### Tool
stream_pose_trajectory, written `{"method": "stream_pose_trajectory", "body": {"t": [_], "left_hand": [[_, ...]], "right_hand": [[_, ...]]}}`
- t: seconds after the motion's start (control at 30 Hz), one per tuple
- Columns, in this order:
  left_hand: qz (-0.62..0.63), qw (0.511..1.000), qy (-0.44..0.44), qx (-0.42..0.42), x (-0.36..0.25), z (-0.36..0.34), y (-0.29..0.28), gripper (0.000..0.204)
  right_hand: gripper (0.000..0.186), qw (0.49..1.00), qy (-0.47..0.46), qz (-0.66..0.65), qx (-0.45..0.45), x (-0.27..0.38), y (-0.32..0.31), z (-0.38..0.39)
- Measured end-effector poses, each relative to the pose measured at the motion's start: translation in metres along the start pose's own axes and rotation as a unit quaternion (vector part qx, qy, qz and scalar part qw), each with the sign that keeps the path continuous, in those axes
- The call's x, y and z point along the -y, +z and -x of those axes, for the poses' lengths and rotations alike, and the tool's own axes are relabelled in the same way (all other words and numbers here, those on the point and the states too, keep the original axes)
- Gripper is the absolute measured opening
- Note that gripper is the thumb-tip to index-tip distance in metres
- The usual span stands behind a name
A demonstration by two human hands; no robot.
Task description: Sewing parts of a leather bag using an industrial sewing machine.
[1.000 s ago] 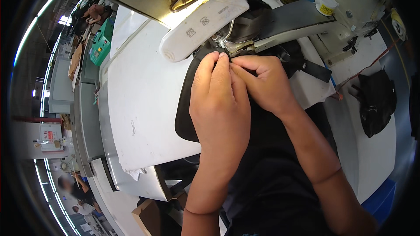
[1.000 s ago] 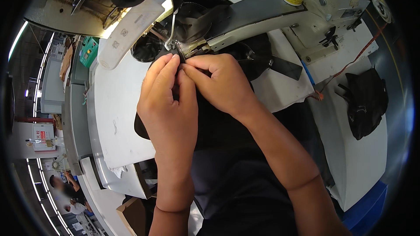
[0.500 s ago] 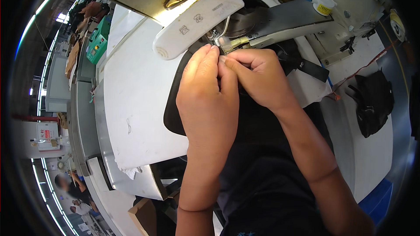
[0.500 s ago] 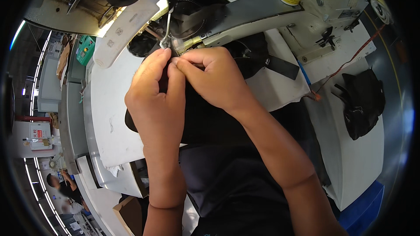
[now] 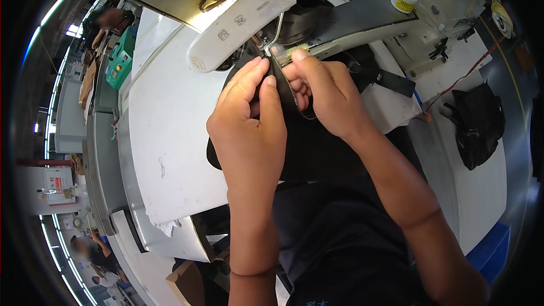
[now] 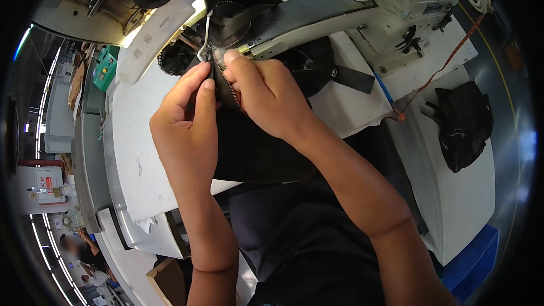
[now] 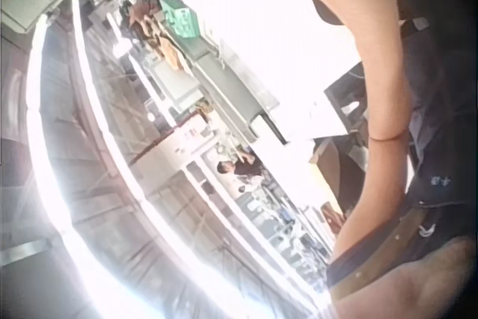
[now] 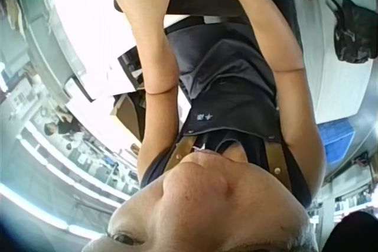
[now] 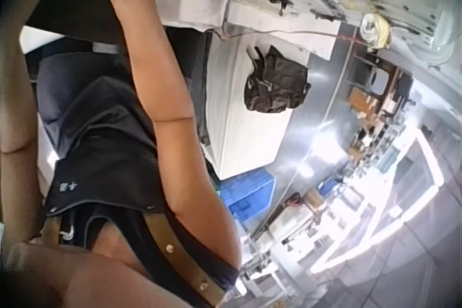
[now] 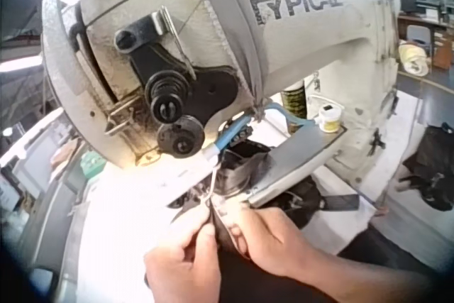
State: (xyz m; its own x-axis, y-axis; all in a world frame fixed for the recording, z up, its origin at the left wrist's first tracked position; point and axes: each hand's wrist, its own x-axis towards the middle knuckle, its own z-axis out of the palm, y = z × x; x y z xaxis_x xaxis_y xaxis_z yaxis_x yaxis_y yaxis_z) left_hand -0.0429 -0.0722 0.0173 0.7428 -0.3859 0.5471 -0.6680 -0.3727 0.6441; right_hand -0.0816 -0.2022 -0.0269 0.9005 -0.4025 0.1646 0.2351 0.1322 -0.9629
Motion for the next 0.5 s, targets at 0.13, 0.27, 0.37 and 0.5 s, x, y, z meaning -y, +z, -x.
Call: {"method": "stream_pose_trajectory", "body": {"t": [0.13, 0.27, 0.37, 0.5], "left_hand": [[0.072, 0.992, -0.101, 0.024, -0.010, -0.002, -0.004, 0.023], [0.031, 0.992, -0.119, 0.019, -0.014, -0.003, -0.002, 0.022], [0.048, 0.992, -0.117, 0.028, -0.012, -0.002, -0.003, 0.023], [0.069, 0.984, -0.124, 0.105, -0.003, -0.004, -0.017, 0.024]], "right_hand": [[0.072, 0.973, -0.054, 0.222, -0.038, 0.023, 0.009, -0.007], [0.070, 0.971, -0.045, 0.209, -0.109, 0.015, 0.023, -0.008], [0.056, 0.972, -0.020, 0.214, -0.092, 0.011, 0.019, -0.003], [0.032, 0.972, -0.134, 0.167, -0.092, -0.016, 0.016, 0.016]]}}
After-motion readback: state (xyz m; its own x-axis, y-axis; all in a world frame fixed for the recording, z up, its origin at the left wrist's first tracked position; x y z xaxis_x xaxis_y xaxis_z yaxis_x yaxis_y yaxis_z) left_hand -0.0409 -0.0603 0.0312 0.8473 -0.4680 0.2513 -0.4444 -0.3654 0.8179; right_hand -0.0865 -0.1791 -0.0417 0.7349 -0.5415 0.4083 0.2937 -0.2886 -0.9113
